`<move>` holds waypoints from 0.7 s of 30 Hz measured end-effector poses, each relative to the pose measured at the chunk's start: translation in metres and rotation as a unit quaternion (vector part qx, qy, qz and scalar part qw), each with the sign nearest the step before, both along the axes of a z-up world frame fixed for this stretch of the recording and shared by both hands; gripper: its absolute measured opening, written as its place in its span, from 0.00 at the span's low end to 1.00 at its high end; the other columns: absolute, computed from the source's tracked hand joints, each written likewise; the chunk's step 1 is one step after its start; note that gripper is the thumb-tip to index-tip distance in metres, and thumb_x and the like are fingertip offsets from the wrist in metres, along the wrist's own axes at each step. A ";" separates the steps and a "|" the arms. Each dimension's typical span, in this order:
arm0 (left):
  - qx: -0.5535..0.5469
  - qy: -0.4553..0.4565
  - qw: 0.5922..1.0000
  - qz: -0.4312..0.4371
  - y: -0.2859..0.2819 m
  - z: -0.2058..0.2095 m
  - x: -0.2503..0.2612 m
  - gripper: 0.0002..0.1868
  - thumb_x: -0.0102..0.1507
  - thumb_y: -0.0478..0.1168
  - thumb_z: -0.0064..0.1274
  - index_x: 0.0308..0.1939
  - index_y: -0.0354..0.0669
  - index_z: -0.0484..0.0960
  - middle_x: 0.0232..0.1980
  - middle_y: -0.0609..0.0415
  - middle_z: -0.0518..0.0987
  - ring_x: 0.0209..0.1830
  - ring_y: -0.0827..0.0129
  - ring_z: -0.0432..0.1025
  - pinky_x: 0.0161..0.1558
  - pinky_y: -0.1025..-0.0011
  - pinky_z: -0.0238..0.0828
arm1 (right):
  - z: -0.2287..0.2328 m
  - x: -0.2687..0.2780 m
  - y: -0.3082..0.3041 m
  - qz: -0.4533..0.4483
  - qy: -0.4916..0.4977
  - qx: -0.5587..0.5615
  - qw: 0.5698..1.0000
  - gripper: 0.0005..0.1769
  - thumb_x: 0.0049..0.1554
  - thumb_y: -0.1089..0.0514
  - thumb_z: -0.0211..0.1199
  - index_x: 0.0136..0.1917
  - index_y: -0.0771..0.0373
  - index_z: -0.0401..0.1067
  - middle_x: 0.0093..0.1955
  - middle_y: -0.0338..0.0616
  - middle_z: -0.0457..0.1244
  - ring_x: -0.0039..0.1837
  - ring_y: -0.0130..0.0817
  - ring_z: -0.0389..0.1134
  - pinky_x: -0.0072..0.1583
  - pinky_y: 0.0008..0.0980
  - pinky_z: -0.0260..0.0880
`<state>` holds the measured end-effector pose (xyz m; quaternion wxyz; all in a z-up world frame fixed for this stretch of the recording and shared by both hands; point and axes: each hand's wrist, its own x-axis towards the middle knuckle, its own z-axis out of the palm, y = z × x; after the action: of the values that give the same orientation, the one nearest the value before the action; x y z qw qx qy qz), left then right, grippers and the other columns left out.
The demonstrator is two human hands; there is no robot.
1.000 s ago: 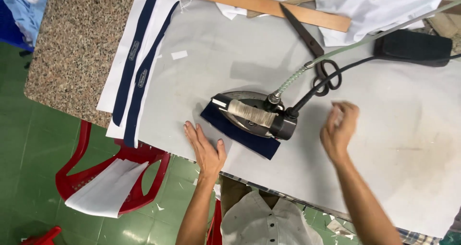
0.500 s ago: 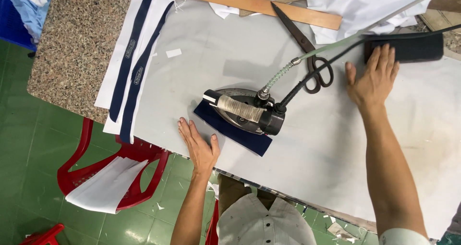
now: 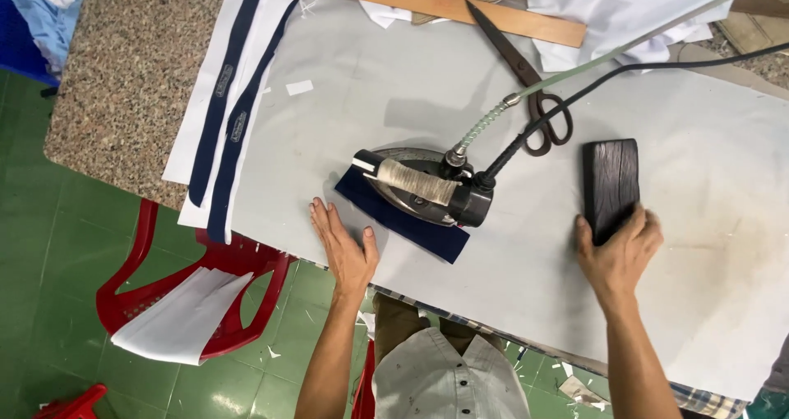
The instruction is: The person irons a white fabric piece on a table, then irons several dark blue fabric strips. They use a steam iron and a black rectangular pressing block to smooth the fabric, repeatedly folding and pressing the strips.
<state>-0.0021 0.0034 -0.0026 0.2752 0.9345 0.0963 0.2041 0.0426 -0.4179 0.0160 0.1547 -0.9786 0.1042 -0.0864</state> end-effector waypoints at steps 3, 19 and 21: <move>-0.027 -0.015 1.000 -0.001 0.002 -0.004 -0.007 0.37 0.75 0.55 0.33 0.76 0.28 0.49 0.82 0.32 0.44 0.83 0.35 0.41 0.80 0.40 0.41 | 0.015 0.000 -0.008 0.079 0.019 -0.025 0.996 0.47 0.58 0.39 0.63 0.76 0.77 0.56 0.59 0.78 0.58 0.59 0.72 0.56 0.63 0.63 0.53; -0.658 0.168 0.720 0.144 0.030 0.105 -0.028 0.38 0.58 0.53 0.62 0.66 0.34 0.73 0.62 0.35 0.78 0.61 0.47 0.74 0.61 0.53 0.74 | 0.119 0.008 0.230 0.513 -0.057 0.138 0.845 0.34 0.56 0.48 0.68 0.71 0.61 0.64 0.66 0.64 0.60 0.66 0.61 0.63 0.61 0.56 0.67; -0.486 0.325 0.782 0.217 0.072 0.110 -0.008 0.44 0.54 0.63 0.66 0.67 0.44 0.75 0.63 0.37 0.77 0.66 0.47 0.71 0.62 0.52 0.72 | 0.109 0.043 0.239 0.462 -0.134 0.036 0.876 0.28 0.51 0.54 0.73 0.63 0.62 0.74 0.61 0.60 0.64 0.64 0.59 0.65 0.59 0.53 0.68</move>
<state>-0.0098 0.0750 0.1078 0.5938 0.6422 0.4664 -0.1318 0.0854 -0.1787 0.1247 0.2246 -0.8882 -0.3786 -0.1312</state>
